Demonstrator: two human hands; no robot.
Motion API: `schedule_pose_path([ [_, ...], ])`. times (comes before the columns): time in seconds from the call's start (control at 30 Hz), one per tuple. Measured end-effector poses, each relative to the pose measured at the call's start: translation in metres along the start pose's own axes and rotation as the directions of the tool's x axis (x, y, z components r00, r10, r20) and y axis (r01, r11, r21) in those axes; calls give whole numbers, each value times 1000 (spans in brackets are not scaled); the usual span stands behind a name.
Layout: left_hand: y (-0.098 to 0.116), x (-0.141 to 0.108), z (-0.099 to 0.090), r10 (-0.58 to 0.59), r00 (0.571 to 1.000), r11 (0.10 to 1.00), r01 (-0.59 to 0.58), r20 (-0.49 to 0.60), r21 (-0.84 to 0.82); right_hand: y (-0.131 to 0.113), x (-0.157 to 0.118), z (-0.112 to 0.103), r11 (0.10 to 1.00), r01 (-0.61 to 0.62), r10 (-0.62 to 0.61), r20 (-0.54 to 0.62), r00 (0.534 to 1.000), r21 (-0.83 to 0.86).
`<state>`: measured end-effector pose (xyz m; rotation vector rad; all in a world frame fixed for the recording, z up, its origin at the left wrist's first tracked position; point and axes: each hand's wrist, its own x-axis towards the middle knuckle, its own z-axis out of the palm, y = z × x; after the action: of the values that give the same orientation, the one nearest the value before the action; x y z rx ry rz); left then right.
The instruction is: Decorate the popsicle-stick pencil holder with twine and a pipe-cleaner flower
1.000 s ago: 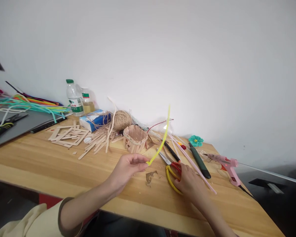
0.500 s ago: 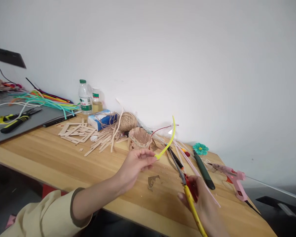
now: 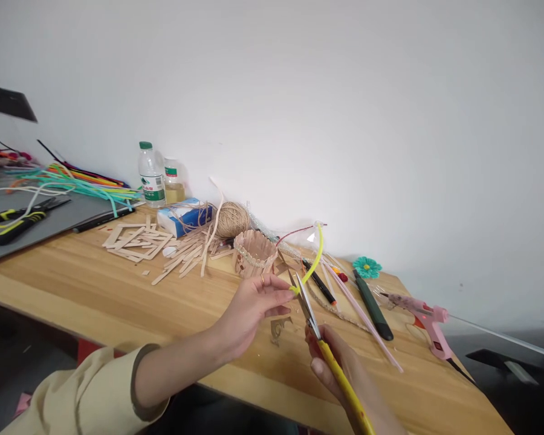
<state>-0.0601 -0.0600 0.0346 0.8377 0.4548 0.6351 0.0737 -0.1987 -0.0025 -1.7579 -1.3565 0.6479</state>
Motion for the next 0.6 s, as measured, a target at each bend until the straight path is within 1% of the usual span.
schedule_pose_path([
  [0.07, -1, 0, 1, -21, 1000, 1000, 21, -3, 12, 0, 0, 0, 999, -22, 19, 74, 997, 41],
  [0.1, -2, 0, 1, -29, 1000, 999, 29, -3, 20, -1, 0, 0, 998, -39, 33, 93, 995, 56],
  [0.13, -2, 0, 2, -34, 999, 999, 34, -3, 28, -1, 0, 0, 996, -59, 53, 93, 994, 69],
  [0.23, -3, -1, 2, -44, 999, 998, 44, -5, 41, -6, -1, 1, 988, -113, 109, 41, 993, 104],
  [0.37, -4, -1, 2, -50, 999, 998, 50, -9, 35, -11, -2, 0, 993, -101, 96, 78, 992, 60],
  [0.47, -4, 0, 2, -61, 998, 998, 61, -9, 21, -6, -1, 0, 994, -106, 104, 61, 993, 24],
  [0.6, -4, 0, 2, -65, 998, 998, 65, -10, 11, 5, -1, 6, 993, -113, 113, 6, 994, 29],
])
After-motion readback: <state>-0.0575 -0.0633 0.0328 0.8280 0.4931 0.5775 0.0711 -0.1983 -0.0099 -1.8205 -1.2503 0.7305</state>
